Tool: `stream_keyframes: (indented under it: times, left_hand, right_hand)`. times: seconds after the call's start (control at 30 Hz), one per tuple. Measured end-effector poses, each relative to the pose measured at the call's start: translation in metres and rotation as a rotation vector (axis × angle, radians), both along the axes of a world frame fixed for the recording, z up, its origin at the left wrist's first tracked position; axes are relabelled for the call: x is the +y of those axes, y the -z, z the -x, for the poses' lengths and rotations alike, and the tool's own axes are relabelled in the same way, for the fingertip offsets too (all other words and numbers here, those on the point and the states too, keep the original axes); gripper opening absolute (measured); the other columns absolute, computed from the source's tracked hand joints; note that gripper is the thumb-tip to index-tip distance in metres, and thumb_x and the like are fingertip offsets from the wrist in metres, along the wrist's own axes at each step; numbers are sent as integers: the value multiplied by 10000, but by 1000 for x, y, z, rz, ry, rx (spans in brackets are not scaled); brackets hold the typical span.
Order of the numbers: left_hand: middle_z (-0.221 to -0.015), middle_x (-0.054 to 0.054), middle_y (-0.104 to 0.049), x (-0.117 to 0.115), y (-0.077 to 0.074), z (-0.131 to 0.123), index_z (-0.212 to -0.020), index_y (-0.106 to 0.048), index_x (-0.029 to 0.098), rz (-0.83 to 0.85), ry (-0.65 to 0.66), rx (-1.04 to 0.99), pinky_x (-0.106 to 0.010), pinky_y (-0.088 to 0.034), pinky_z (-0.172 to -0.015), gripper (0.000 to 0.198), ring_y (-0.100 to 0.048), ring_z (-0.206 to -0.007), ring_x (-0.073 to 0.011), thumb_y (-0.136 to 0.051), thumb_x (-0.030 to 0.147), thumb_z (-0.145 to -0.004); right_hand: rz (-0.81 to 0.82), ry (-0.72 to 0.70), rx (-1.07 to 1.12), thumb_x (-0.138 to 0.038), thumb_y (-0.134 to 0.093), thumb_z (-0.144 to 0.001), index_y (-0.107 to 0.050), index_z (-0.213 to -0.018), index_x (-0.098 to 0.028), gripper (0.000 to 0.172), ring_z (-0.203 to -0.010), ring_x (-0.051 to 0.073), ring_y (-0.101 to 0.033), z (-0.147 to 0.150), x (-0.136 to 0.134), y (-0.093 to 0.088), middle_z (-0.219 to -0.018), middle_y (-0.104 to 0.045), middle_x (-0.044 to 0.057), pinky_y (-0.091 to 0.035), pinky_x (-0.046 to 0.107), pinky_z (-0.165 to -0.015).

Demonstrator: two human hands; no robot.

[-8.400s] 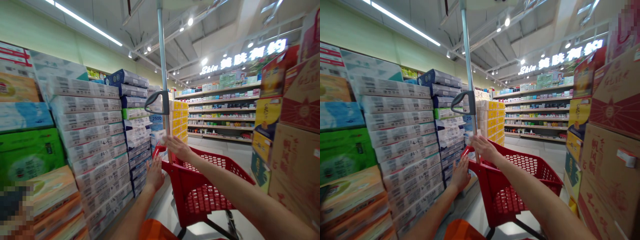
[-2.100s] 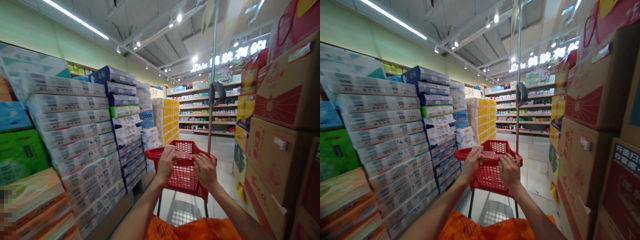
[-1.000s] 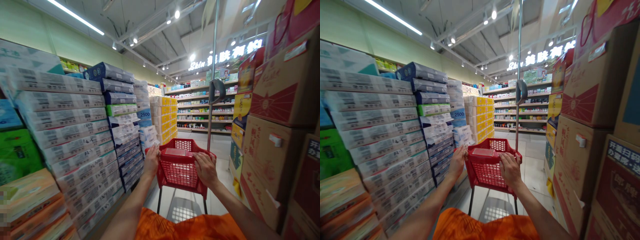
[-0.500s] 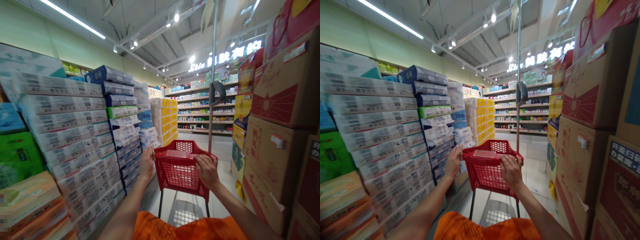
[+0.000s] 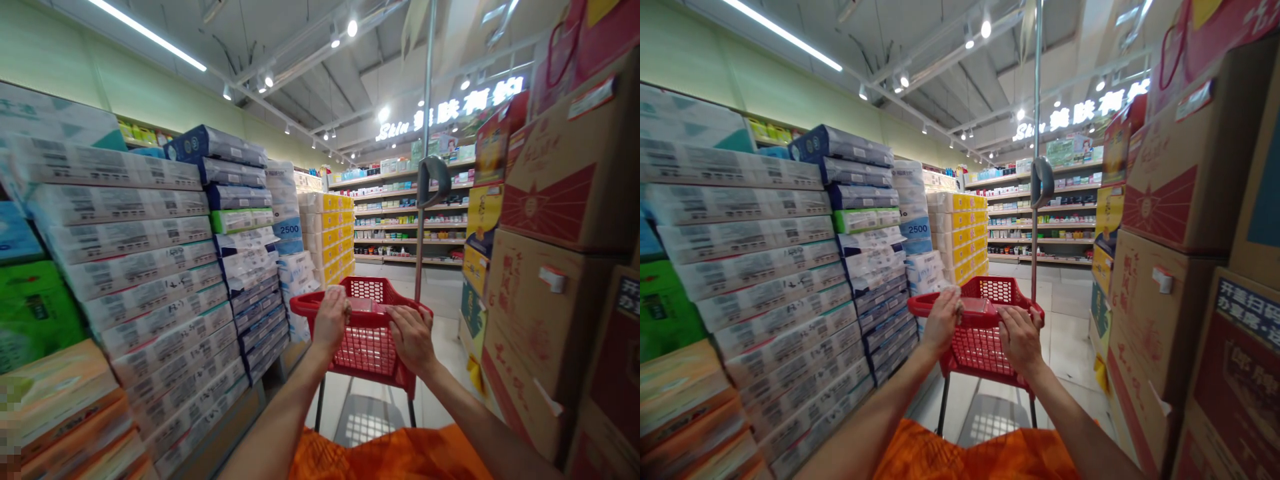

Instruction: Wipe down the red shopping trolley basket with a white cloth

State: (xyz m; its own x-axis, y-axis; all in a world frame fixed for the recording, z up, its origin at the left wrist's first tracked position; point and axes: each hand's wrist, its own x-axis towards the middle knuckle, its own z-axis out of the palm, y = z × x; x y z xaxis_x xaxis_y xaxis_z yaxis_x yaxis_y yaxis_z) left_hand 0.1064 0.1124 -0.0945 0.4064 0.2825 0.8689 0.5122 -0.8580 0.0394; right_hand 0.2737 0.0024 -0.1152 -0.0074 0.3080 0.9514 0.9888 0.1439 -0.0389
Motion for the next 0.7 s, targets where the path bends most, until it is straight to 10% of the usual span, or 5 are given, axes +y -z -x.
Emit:
stream_keyframes:
  times: [0.13, 0.37, 0.7]
  left_hand:
    - [-1252, -107, -497, -28, -1, -34, -1143, -523, 134, -124, 185, 152, -406, -371, -1008, 323, -358, -1232, -202, -368, 247, -884]
    - [-1251, -127, -491, 14, 4, 17, -1192, -484, 142, 19, -70, -59, -418, -400, -978, 352, -421, -1187, -214, -324, 238, -893]
    - [-1296, -104, -450, -30, 2, -37, -1222, -447, 130, -119, 171, 177, -399, -353, -1026, 361, -323, -1253, -204, -362, 224, -884]
  right_hand:
    - [19, -5, -2, -198, -399, -849, -597, -1027, -188, 267, -939, 197, -540, 0, -2, -1, -983, -642, 45, -238, 410, -932]
    - [34, 3, -22, -183, -407, -840, -581, -1077, -201, 295, -958, 199, -529, -2, -2, 1, -1004, -631, 44, -237, 405, -940]
    - [-19, -65, 10, -167, -373, -840, -286, -1326, -170, 494, -959, 214, -541, -12, -3, 7, -1058, -600, 92, -308, 421, -905]
